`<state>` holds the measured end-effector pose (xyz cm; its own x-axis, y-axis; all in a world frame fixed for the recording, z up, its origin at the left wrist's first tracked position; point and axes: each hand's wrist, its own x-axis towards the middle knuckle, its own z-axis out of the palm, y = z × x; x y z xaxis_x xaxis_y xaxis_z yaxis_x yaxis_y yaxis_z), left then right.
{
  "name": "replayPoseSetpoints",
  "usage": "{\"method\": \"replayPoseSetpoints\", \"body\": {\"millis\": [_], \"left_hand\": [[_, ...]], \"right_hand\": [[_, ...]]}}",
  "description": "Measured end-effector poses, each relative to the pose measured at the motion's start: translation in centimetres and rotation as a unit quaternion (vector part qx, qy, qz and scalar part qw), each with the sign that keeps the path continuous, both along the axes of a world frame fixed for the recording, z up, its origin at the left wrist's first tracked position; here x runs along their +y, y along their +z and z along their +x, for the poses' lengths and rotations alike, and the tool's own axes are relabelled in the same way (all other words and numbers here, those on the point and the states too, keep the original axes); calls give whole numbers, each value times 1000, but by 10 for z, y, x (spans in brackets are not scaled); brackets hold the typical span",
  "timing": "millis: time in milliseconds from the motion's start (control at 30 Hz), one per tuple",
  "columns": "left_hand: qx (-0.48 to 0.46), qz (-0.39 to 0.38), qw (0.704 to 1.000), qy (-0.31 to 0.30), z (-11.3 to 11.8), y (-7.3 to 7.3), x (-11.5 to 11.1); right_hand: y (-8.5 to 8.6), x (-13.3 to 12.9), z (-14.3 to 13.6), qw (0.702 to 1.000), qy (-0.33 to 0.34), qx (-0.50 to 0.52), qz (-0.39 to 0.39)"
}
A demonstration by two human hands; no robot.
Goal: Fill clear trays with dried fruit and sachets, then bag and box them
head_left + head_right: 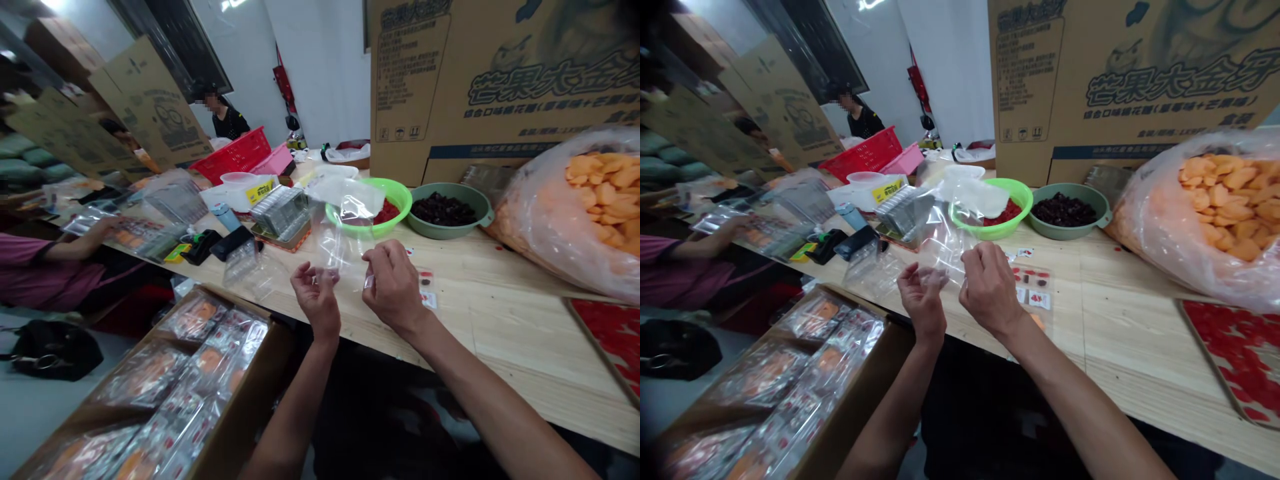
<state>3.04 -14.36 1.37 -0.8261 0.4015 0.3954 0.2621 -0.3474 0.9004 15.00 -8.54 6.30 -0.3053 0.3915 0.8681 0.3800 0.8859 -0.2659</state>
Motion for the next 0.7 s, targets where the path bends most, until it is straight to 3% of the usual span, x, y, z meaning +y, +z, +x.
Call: {"method": "replayPoseSetpoints", "body": {"millis": [33, 100, 200, 267, 433, 567, 633, 700], "left_hand": [[113, -24, 992, 42, -1, -1, -4], [358, -51, 928, 92, -6, -2, -11], [578, -38, 815, 13, -23, -1, -20], [621, -38, 781, -49, -39, -4, -22], [650, -114, 749, -56, -64, -16, -12], [633, -155, 754, -81, -65, -22, 0], [601, -164, 782, -21, -62, -25, 2], [541, -204, 813, 73, -54, -32, 3]], "right_hand": [[-1, 1, -1, 1000, 1, -16, 1], [-7, 4, -5, 998, 5, -61, -2], [-21, 13, -9, 991, 18, -130, -27], [-34, 22, -9, 985, 18, -163, -56], [-60, 40, -7, 972, 17, -182, -148], [-64, 51, 5, 955, 104, -153, -233], [-62, 58, 28, 928, 177, -122, -306], [-64, 66, 60, 901, 159, -86, -394]]}}
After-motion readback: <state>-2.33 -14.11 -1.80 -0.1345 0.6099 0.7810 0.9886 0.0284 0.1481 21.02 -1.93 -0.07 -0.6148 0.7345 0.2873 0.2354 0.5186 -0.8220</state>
